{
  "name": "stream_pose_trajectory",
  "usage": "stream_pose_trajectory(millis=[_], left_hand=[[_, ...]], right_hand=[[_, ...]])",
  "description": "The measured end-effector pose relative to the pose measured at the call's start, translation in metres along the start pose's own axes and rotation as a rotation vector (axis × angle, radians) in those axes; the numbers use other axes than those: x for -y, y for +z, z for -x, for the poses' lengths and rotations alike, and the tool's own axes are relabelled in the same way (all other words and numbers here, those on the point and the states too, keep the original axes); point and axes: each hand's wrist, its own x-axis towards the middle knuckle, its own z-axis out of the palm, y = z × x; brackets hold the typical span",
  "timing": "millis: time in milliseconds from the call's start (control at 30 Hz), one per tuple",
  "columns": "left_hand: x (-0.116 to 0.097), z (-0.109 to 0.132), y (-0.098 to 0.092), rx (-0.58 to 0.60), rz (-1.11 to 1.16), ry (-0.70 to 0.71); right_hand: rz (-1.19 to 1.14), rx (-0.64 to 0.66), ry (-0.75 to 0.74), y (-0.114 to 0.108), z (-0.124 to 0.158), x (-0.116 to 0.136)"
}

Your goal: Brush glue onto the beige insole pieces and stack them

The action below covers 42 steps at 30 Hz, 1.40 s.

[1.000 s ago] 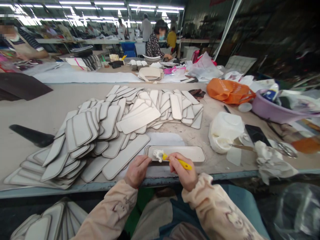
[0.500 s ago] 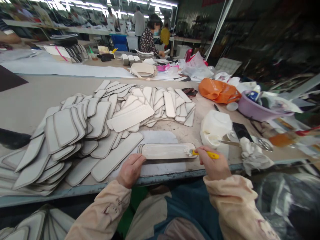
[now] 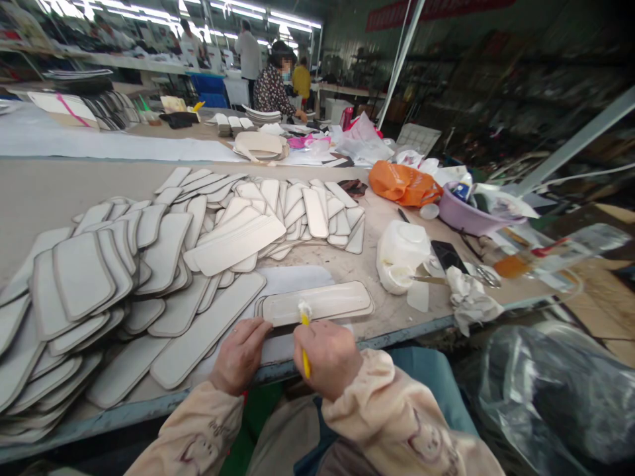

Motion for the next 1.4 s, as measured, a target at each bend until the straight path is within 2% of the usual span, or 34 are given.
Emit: stream_pose_trajectory(millis=[100,167,233,300,367,433,500,600,667,800,900,967,1033,1200,1267,1400], left_hand=[[0.0,-0.001,-0.001,-0.004,-0.003,0.0],[-0.001,-0.001,-0.001,-0.009,-0.015,0.0],[-0.001,-0.001,0.0,-0.015,-0.015,-0.003],[-0.001,0.0,0.001,-0.028,-0.008,-0.008],[-0.001,0.001,0.002,-0.034,-0.006,-0.014],[-0.001,0.001,0.003,-0.035,-0.007,-0.012],[-0.001,0.002,0.003,-0.042,-0.007,-0.005],[0.0,0.003,0.003,-0.051,-0.01,-0.004],[-0.001,0.002,0.001,-0.044,-0.011,-0.006],[-0.003,-0.002,-0.003,-0.014,-0.013,-0.009],[-0.004,-0.003,-0.005,-0.006,-0.014,-0.021],[-0.004,-0.003,-0.005,-0.013,-0.016,-0.032],[-0.004,-0.002,-0.003,-0.017,-0.016,-0.039],[-0.006,-0.001,-0.001,-0.027,-0.013,-0.059],[-0.007,-0.002,-0.001,-0.022,-0.011,-0.069],[-0.007,-0.004,-0.002,-0.025,-0.011,-0.06]], right_hand=[[-0.383,-0.022,0.024,0.001,-0.005,0.006],[-0.622,-0.016,0.124,-0.001,-0.005,-0.002],[-0.732,-0.018,0.273,-0.005,-0.002,-0.018],[-0.667,-0.07,0.429,-0.01,0.004,-0.041],[-0.438,-0.168,0.542,-0.016,0.012,-0.064],[-0.152,-0.264,0.58,-0.02,0.019,-0.08],[0.086,-0.315,0.531,-0.019,0.024,-0.086],[0.269,-0.239,0.376,-0.009,0.022,-0.07],[0.245,-0.175,0.268,-0.001,0.017,-0.047],[-0.064,-0.158,0.081,0.011,0.004,0.002],[-0.324,-0.164,0.02,0.012,0.001,0.018],[-0.46,-0.164,0.069,0.009,0.003,0.011],[-0.542,-0.14,0.2,0.0,0.008,-0.006],[-0.469,-0.144,0.578,-0.027,0.016,-0.059],[-0.494,-0.153,0.636,-0.033,0.015,-0.063],[-0.848,-0.106,0.579,-0.025,0.007,-0.04]])
